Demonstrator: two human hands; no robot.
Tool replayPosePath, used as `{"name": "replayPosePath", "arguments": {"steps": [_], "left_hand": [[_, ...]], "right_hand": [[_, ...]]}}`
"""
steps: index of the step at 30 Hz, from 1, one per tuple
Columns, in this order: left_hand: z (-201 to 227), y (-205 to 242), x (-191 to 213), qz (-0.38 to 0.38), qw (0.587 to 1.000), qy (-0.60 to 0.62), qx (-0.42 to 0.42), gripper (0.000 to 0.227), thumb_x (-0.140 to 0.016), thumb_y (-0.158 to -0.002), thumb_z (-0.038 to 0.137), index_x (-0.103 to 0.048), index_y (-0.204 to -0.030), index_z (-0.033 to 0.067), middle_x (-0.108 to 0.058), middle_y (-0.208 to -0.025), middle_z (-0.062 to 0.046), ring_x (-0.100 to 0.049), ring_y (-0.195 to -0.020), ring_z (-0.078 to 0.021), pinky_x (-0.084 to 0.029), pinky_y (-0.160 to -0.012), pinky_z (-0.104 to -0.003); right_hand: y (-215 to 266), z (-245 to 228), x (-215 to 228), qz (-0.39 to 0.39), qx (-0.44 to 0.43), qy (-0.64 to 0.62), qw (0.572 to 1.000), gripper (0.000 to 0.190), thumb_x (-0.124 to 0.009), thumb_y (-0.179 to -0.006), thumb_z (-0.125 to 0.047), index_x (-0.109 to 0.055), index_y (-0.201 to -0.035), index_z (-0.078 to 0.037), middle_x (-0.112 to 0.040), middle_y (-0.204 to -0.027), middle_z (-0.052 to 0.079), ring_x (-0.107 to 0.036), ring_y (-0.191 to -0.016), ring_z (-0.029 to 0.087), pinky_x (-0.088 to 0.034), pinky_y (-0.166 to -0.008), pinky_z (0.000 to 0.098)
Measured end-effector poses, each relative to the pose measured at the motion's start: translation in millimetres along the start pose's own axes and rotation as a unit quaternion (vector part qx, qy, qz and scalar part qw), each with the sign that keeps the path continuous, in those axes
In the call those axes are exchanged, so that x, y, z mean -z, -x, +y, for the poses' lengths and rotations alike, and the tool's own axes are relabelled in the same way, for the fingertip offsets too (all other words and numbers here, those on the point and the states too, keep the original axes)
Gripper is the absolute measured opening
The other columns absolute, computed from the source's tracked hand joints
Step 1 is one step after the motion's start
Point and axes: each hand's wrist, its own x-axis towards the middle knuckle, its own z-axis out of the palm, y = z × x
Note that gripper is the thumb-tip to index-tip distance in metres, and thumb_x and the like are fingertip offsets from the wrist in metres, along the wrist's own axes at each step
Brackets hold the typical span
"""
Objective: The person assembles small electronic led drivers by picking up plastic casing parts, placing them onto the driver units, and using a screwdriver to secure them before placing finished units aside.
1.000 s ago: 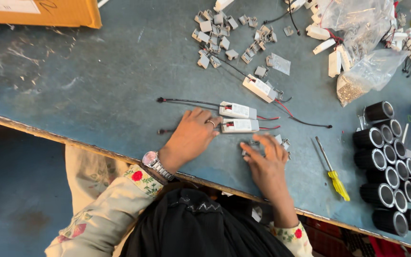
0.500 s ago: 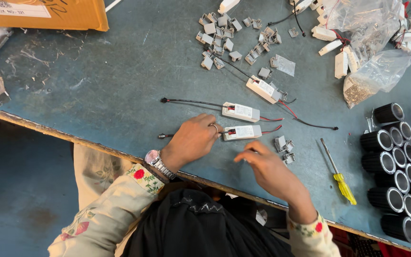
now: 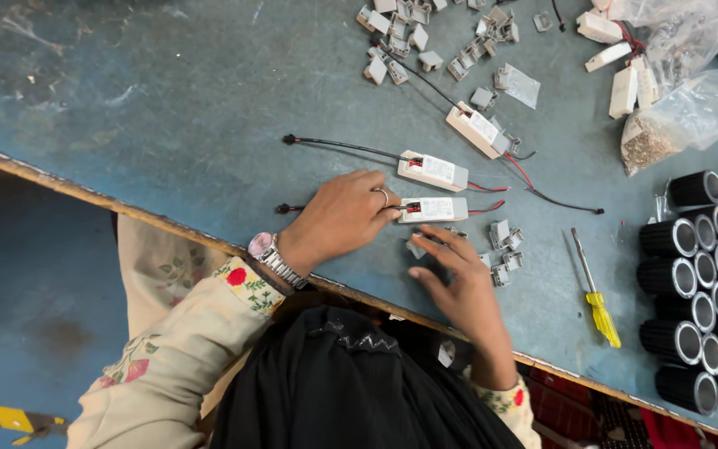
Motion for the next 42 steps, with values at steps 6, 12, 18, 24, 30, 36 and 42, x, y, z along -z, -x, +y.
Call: {"name": "replayPosePath", "arguments": {"steps": [6,12,18,24,30,36,42], "left_hand": [[-2,3,2,-0.006,0.999,-0.03,-0.009,0.018,-0.066,-0.092,0.021,-0.076,-0.088,0.007,-0.061,-0.089,-0.01,-0.066,-0.089,-0.0305,-0.052,-0.075,-0.046],[-2,4,0,0.013,0.998,-0.048,-0.031,0.012,-0.067,-0.085,0.016,-0.074,-0.081,0.0073,-0.06,-0.085,-0.011,-0.065,-0.084,-0.0312,-0.052,-0.071,-0.046],[-6,5,-3,0.035,0.997,-0.058,-0.042,0.014,-0.07,-0.081,0.018,-0.069,-0.071,0.0074,-0.06,-0.083,-0.01,-0.065,-0.08,-0.0312,-0.052,-0.069,-0.046],[-8,8,-4,0.06,0.996,-0.042,-0.056,0.012,-0.069,-0.081,0.017,-0.069,-0.073,0.0073,-0.06,-0.082,-0.01,-0.065,-0.08,-0.031,-0.052,-0.069,-0.045],[-6,5,-1,0.044,0.998,-0.027,-0.042,0.015,-0.068,-0.083,0.017,-0.068,-0.073,0.0058,-0.061,-0.082,-0.011,-0.065,-0.08,-0.0318,-0.052,-0.07,-0.047],[-2,3,3,0.027,0.999,-0.013,-0.013,0.02,-0.066,-0.087,0.016,-0.068,-0.071,0.0045,-0.062,-0.081,-0.012,-0.066,-0.079,-0.0329,-0.052,-0.071,-0.049],[1,1,5,0.025,1.0,-0.012,-0.005,0.019,-0.066,-0.088,0.015,-0.069,-0.073,0.0032,-0.061,-0.082,-0.012,-0.066,-0.08,-0.0321,-0.053,-0.071,-0.048]], "right_hand": [[-2,3,-15,0.048,-0.011,0.054,0.997,0.032,-0.08,-0.08,-0.002,-0.078,-0.11,-0.011,-0.074,-0.123,0.006,-0.067,-0.113,0.026,-0.052,-0.097,0.0359],[-33,-2,16,0.028,-0.016,-0.041,0.999,0.036,-0.078,-0.081,-0.003,-0.074,-0.117,-0.008,-0.071,-0.122,0.009,-0.071,-0.104,0.022,-0.057,-0.091,0.032],[-78,-12,24,-0.082,0.021,0.027,0.996,0.045,-0.081,-0.078,-0.006,-0.072,-0.122,-0.006,-0.074,-0.118,0.01,-0.069,-0.101,0.024,-0.054,-0.09,0.0342],[-90,-11,23,-0.155,0.042,0.043,0.986,0.044,-0.08,-0.079,-0.008,-0.072,-0.122,-0.008,-0.073,-0.12,0.009,-0.068,-0.114,0.026,-0.052,-0.097,0.0363],[-97,-13,26,-0.177,0.054,0.066,0.981,0.042,-0.081,-0.079,-0.009,-0.073,-0.12,-0.01,-0.071,-0.117,0.01,-0.069,-0.105,0.028,-0.055,-0.085,0.0369],[-103,-17,32,-0.202,0.09,0.09,0.971,0.044,-0.081,-0.078,-0.007,-0.074,-0.121,-0.012,-0.071,-0.112,0.008,-0.071,-0.092,0.027,-0.057,-0.076,0.0362],[-102,-17,33,-0.197,0.131,0.12,0.964,0.043,-0.081,-0.077,-0.009,-0.075,-0.12,-0.013,-0.071,-0.11,0.009,-0.07,-0.096,0.031,-0.056,-0.08,0.0396]]}}
